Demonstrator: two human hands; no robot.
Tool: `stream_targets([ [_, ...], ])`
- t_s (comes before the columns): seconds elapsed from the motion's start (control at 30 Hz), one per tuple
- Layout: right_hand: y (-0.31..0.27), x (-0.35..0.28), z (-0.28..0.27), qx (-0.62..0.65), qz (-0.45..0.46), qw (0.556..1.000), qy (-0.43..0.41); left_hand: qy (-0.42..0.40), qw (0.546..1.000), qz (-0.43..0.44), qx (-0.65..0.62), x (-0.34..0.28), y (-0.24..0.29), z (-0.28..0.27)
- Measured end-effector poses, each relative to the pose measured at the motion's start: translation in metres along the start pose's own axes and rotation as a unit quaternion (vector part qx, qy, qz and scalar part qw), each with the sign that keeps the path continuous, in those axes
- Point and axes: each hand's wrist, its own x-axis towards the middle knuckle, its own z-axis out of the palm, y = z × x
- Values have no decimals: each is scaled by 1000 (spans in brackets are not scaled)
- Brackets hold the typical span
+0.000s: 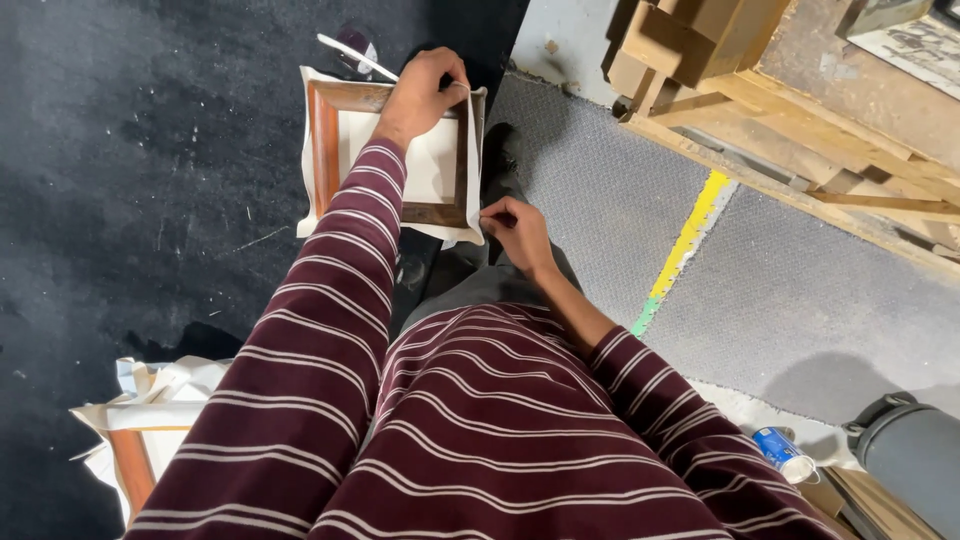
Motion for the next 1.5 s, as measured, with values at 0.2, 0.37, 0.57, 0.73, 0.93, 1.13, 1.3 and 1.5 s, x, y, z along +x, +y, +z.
stream_targets([
  [0.2,24,18,-5,27,-59,998,-25,12,1000,-27,-9,4,-6,-5],
  [0.37,10,12,1,22,-34,999,0,17,999,-47,-11,2,-2,-8],
  [0.57,12,13,1,14,-25,1000,8,42,999,-34,-1,3,-6,-3],
  [0.73,9,13,0,38,-6,999,5,43,998,-32,-13,4,-4,-5],
  [0.93,34,23,0,8,-41,998,-46,74,997,-5,21,5,-21,3],
  [1.13,53,28,1,-15,-52,997,-55,102,995,8,11,3,-18,2],
  [1.3,40,27,-2,-9,-56,997,-46,69,996,-21,-60,0,-15,-2],
  [1.5,31,23,-2,0,-49,998,-39,66,997,-13,-28,3,-19,-3],
])
